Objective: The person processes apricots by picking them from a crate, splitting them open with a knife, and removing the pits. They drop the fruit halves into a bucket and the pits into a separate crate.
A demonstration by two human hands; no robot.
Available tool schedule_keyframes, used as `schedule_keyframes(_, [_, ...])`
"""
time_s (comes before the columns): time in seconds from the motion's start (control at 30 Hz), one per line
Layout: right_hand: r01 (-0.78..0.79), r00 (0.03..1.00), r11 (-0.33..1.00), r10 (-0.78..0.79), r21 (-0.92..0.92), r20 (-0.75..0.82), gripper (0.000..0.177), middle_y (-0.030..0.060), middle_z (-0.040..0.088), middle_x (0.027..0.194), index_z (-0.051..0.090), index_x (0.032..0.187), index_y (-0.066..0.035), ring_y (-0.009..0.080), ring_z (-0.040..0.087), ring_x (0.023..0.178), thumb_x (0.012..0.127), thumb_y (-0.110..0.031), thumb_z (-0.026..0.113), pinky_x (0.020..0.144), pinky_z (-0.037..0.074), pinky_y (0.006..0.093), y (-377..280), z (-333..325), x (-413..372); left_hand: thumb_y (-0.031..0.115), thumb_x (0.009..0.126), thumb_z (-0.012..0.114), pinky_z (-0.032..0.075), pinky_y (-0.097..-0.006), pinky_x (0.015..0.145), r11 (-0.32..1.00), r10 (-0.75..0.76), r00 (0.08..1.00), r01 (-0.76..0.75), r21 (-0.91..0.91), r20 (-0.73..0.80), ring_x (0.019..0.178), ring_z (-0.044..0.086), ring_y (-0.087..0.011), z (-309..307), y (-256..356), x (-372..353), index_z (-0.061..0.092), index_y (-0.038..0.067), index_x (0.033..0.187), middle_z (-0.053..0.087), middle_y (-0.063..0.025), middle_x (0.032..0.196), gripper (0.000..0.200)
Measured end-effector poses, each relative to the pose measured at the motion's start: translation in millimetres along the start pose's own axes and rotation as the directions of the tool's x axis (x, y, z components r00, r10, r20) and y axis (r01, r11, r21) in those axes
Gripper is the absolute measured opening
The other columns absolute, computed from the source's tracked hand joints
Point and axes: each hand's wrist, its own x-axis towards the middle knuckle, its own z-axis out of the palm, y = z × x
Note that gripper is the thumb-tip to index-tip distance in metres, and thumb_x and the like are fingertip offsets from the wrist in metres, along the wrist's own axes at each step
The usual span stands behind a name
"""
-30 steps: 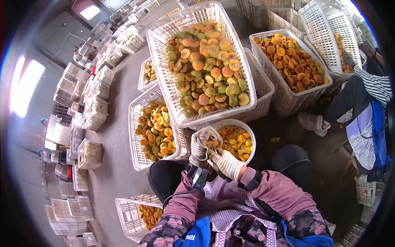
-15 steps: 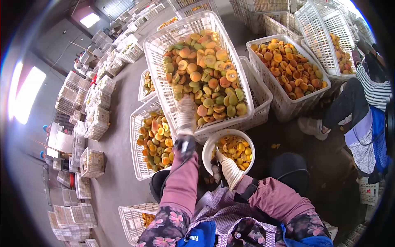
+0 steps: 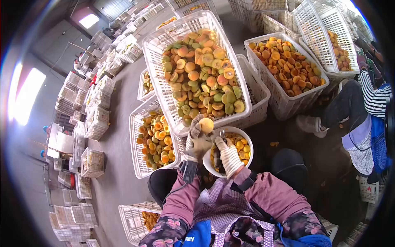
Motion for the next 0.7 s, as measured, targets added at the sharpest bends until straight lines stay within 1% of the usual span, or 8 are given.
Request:
schedule_keyframes(0.03, [-0.085,0.996,0.996,0.085,0.006,0.033,0.027,-0.0023,0.059,0.081,0.058,0.103,-0.012,0.0078,0.054,0.063,0.088,-0.034,0.06,0.053,0.046,0.0223,-6,-5,-1,0.012,0.088,0.058,0.05,-0.0243,0.07,0.766,-0.192,0.981,0.161,-0.622,0.018,0.093,0.054,-0.0127,13,19,-9,0.042,0.01,0.126,0.054,-0.0083,0.115,0.042])
schedule_keyframes(0.1, [-0.072,0.997,0.98,0.064,0.184,0.049,0.033,-0.0014,0.061,0.084,0.058,0.106,-0.012,0.009,0.059,0.064,0.085,-0.037,0.062,0.052,0.05,0.0236,-5,-5,3,0.016,0.083,0.067,0.047,-0.03,0.089,0.868,-0.169,0.978,0.206,-0.452,0.122,0.109,0.053,-0.0177,18,35,-27,0.041,0.009,0.13,0.05,-0.009,0.126,0.054])
schedule_keyframes(0.2, [-0.242,0.953,0.937,0.18,0.252,0.244,0.038,-0.0008,0.061,0.092,0.057,0.109,-0.012,0.0091,0.06,0.068,0.084,-0.04,0.065,0.058,0.052,0.0234,-13,-15,-3,0.014,0.081,0.069,0.043,-0.0315,0.096,0.891,-0.1,0.983,0.158,-0.426,0.157,0.114,0.05,-0.0195,13,33,-38,0.043,0.009,0.129,0.05,-0.0087,0.127,0.056])
schedule_keyframes(0.3, [-0.13,0.98,0.968,0.093,0.213,0.176,0.043,0.0003,0.06,0.098,0.056,0.113,-0.01,0.0103,0.061,0.077,0.083,-0.039,0.066,0.067,0.053,0.0252,-9,-9,-3,0.007,0.078,0.071,0.044,-0.0317,0.095,0.956,-0.061,0.988,0.099,-0.278,0.142,0.114,0.05,-0.0192,4,31,-41,0.045,0.008,0.128,0.051,-0.0078,0.125,0.056])
schedule_keyframes(0.33, [-0.087,0.983,0.984,0.059,0.154,0.173,0.045,-0.0025,0.053,0.073,0.052,0.106,-0.013,0.0071,0.053,0.056,0.079,-0.045,0.069,0.044,0.043,0.0204,-14,-6,-8,0.002,0.078,0.069,0.043,-0.0323,0.096,0.995,0.012,0.986,0.004,-0.097,0.164,0.115,0.049,-0.0196,0,29,-43,0.046,0.008,0.127,0.051,-0.0077,0.125,0.055])
schedule_keyframes(0.4, [-0.054,0.979,0.99,0.027,0.129,0.202,0.043,-0.0026,0.053,0.073,0.053,0.105,-0.013,0.0069,0.053,0.057,0.079,-0.043,0.069,0.044,0.042,0.0199,-12,-8,-6,-0.008,0.073,0.069,0.049,-0.0296,0.089,0.972,0.15,0.968,-0.182,0.152,0.203,0.105,0.055,-0.0184,3,36,-44,0.047,0.011,0.126,0.052,-0.0083,0.121,0.06])
schedule_keyframes(0.57, [-0.036,0.971,0.994,0.01,0.103,0.237,0.031,-0.0026,0.053,0.072,0.056,0.101,-0.012,0.0062,0.052,0.056,0.08,-0.032,0.068,0.043,0.041,0.0186,-16,-9,-7,-0.004,0.073,0.071,0.049,-0.0297,0.088,0.999,0.047,0.995,-0.048,0.014,0.085,0.104,0.057,-0.0192,5,38,-49,0.049,0.009,0.125,0.055,-0.0087,0.118,0.058])
schedule_keyframes(0.7, [-0.166,0.963,0.978,0.133,0.126,0.232,0.025,-0.0022,0.054,0.072,0.057,0.101,-0.011,0.0071,0.053,0.058,0.081,-0.024,0.066,0.049,0.043,0.0193,-13,-15,-6,-0.005,0.079,0.064,0.048,-0.0305,0.09,0.954,0.175,0.961,-0.219,0.204,0.212,0.107,0.054,-0.0191,-2,43,-43,0.048,0.005,0.124,0.056,-0.0078,0.116,0.049])
